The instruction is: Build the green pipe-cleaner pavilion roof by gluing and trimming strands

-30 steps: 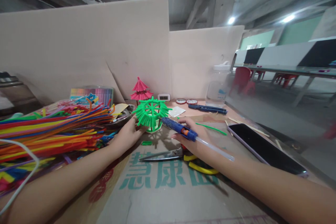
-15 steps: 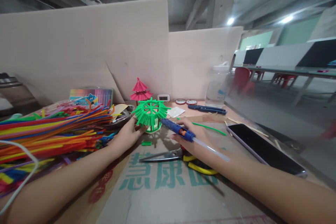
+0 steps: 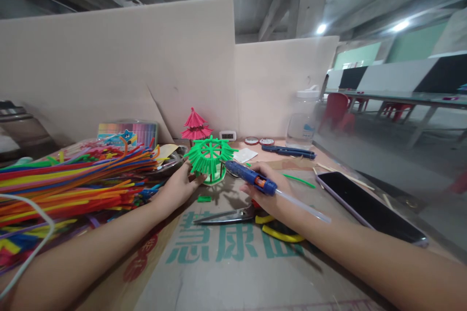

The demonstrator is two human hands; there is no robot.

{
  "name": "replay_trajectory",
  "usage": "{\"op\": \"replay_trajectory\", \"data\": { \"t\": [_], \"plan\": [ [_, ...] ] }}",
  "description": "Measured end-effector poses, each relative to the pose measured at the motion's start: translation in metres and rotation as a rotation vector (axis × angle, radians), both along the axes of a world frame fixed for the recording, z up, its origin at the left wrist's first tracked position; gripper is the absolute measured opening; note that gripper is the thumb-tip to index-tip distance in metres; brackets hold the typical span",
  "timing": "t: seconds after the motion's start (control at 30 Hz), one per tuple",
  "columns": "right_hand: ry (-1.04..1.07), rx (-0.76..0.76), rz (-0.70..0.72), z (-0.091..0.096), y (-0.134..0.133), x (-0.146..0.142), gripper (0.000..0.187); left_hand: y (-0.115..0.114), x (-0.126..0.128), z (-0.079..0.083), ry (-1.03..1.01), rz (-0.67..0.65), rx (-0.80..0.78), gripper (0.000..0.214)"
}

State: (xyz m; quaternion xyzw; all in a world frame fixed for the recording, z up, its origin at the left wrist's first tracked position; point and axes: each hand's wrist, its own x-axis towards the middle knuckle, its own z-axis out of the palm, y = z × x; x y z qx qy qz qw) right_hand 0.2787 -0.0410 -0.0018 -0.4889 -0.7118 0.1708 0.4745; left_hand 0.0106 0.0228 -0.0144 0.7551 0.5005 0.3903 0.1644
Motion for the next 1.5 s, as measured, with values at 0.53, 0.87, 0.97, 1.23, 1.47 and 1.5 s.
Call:
{"op": "replay_trajectory", "data": {
  "t": [0.53, 0.87, 0.97, 1.23, 1.47, 1.5],
  "plan": [
    [-0.009, 0.029, -0.059, 0.0025, -0.0010, -0.0018, 0.026, -0.0006, 0.0004, -0.0011, -0.004, -0.027, 0.036, 0.043],
    [-0.027, 0.006, -0.103, 0.0036, -0.0001, -0.0027, 0.027, -0.0031, 0.0011, 0.0021, 0.010, -0.042, 0.063, 0.039],
    [-0.031, -0.012, -0.089, 0.0021, 0.0000, -0.0015, 0.028, -0.0049, 0.0020, 0.0046, 0.031, -0.058, 0.091, 0.036],
    [-0.057, 0.014, -0.074, -0.0050, 0.0027, 0.0017, 0.026, -0.0053, 0.0025, 0.0058, 0.051, -0.067, 0.107, 0.034],
    [-0.095, -0.003, -0.133, -0.0012, 0.0013, -0.0013, 0.025, -0.0033, 0.0007, 0.0015, 0.022, -0.053, 0.074, 0.037],
    [-0.100, -0.009, -0.137, -0.0016, 0.0014, -0.0014, 0.026, -0.0028, 0.0004, 0.0007, 0.015, -0.050, 0.066, 0.038]
  ]
}}
